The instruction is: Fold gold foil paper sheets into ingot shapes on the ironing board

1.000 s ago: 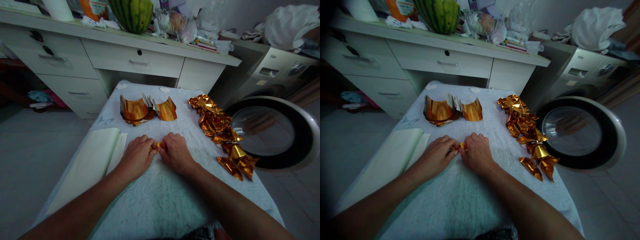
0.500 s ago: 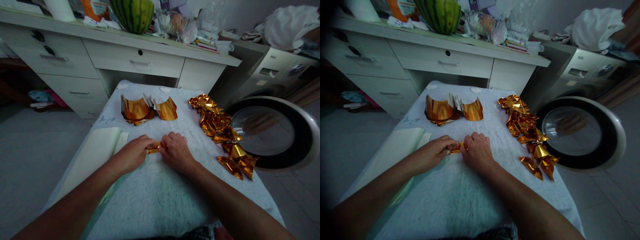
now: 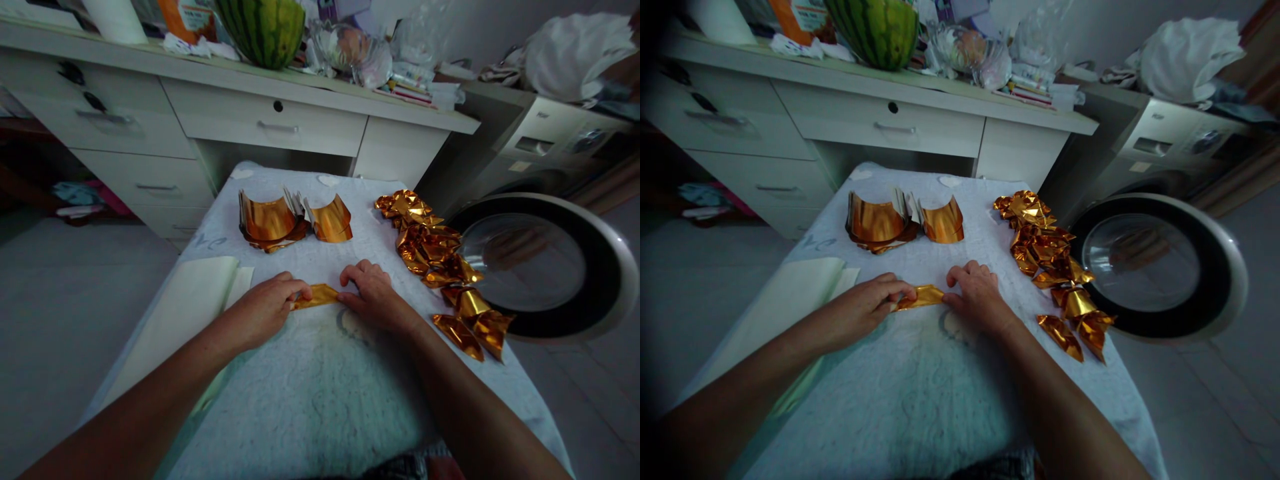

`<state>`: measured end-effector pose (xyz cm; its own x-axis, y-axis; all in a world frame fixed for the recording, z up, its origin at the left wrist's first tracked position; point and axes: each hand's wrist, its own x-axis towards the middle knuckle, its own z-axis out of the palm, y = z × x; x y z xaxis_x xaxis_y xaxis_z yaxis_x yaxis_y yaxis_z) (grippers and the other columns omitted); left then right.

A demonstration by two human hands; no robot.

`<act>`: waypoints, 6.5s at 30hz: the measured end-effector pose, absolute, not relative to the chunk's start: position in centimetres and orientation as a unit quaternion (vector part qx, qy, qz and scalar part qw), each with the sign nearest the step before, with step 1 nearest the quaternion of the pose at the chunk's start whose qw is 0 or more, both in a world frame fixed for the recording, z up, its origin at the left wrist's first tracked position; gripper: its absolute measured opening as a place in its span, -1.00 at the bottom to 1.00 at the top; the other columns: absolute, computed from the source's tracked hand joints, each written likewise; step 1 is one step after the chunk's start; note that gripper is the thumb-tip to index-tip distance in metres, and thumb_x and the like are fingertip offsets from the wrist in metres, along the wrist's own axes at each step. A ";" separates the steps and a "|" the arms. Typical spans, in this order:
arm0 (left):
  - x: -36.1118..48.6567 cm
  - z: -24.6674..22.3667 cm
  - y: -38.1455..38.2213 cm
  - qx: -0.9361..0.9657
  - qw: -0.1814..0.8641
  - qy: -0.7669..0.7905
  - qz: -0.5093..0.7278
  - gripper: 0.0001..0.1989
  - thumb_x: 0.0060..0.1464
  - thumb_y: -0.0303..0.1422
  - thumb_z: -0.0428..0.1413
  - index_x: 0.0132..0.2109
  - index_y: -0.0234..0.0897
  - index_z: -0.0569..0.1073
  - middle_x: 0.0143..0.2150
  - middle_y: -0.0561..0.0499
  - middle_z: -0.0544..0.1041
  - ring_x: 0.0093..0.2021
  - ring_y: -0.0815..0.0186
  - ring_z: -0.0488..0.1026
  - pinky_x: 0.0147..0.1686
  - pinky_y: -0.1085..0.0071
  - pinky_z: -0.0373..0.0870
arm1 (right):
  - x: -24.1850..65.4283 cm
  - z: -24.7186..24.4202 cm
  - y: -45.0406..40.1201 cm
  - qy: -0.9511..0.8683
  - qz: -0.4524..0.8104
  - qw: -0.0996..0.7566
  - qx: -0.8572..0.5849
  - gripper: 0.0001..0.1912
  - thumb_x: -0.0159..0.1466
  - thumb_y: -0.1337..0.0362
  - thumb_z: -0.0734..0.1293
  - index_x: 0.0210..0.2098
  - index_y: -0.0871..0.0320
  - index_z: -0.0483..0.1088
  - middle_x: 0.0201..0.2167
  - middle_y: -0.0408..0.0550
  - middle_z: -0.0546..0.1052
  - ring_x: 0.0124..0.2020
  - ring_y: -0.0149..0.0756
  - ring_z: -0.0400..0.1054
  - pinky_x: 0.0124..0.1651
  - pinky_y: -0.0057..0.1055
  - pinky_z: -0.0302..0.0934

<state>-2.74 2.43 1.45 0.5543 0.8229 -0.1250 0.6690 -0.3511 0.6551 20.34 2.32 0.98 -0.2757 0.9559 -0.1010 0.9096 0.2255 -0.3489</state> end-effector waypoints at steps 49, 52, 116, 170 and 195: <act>-3.3 2.1 2.3 0.840 0.326 0.426 0.078 -0.71 0.09 -0.38 -0.02 -0.04 -0.20 0.43 -0.16 -0.01 0.41 -0.13 0.21 0.39 -0.10 0.31 0.29 | 21.6 2.0 2.6 -0.802 0.219 0.080 -0.549 -0.81 0.20 0.39 0.29 -0.18 0.11 0.41 -0.15 -0.04 0.38 -0.09 -0.22 0.25 0.01 -0.28 0.07; -3.3 2.2 2.3 0.838 0.328 0.429 0.079 -0.73 0.08 -0.38 -0.01 -0.07 -0.20 0.43 -0.18 0.00 0.41 -0.14 0.21 0.39 -0.12 0.31 0.28 | 21.7 1.7 2.7 -0.797 0.217 0.100 -0.555 -0.73 0.14 0.48 0.24 -0.20 0.12 0.40 -0.18 -0.05 0.40 -0.12 -0.25 0.26 -0.01 -0.30 0.09; -1.7 1.7 1.3 0.795 0.211 0.518 0.233 -0.70 0.30 -0.30 -0.13 -0.08 -0.25 0.47 -0.14 -0.04 0.58 -0.14 0.18 0.52 -0.13 0.25 0.39 | 18.6 1.0 1.3 -0.759 0.252 0.300 -0.520 -0.79 0.16 0.48 0.20 -0.26 0.13 0.36 -0.53 -0.25 0.37 -0.54 -0.45 0.21 -0.40 -0.52 0.04; -0.2 1.3 0.2 0.821 0.134 0.529 0.169 -0.68 0.25 -0.49 -0.16 0.02 -0.29 0.42 -0.11 -0.12 0.62 -0.13 0.17 0.57 -0.15 0.28 0.47 | 17.7 1.3 0.4 -0.766 0.185 0.276 -0.551 -0.80 0.34 0.34 0.10 -0.11 0.15 0.30 -0.56 -0.19 0.44 -0.56 -0.35 0.29 -0.40 -0.46 0.04; -0.6 1.4 0.5 0.789 0.195 0.535 0.229 -0.66 0.31 -0.37 -0.19 0.01 -0.23 0.45 -0.19 -0.04 0.63 -0.21 0.19 0.57 -0.22 0.30 0.42 | 17.7 1.5 0.1 -0.780 0.218 0.307 -0.500 -0.83 0.31 0.33 0.16 -0.12 0.13 0.30 -0.61 -0.25 0.39 -0.63 -0.41 0.21 -0.47 -0.51 0.02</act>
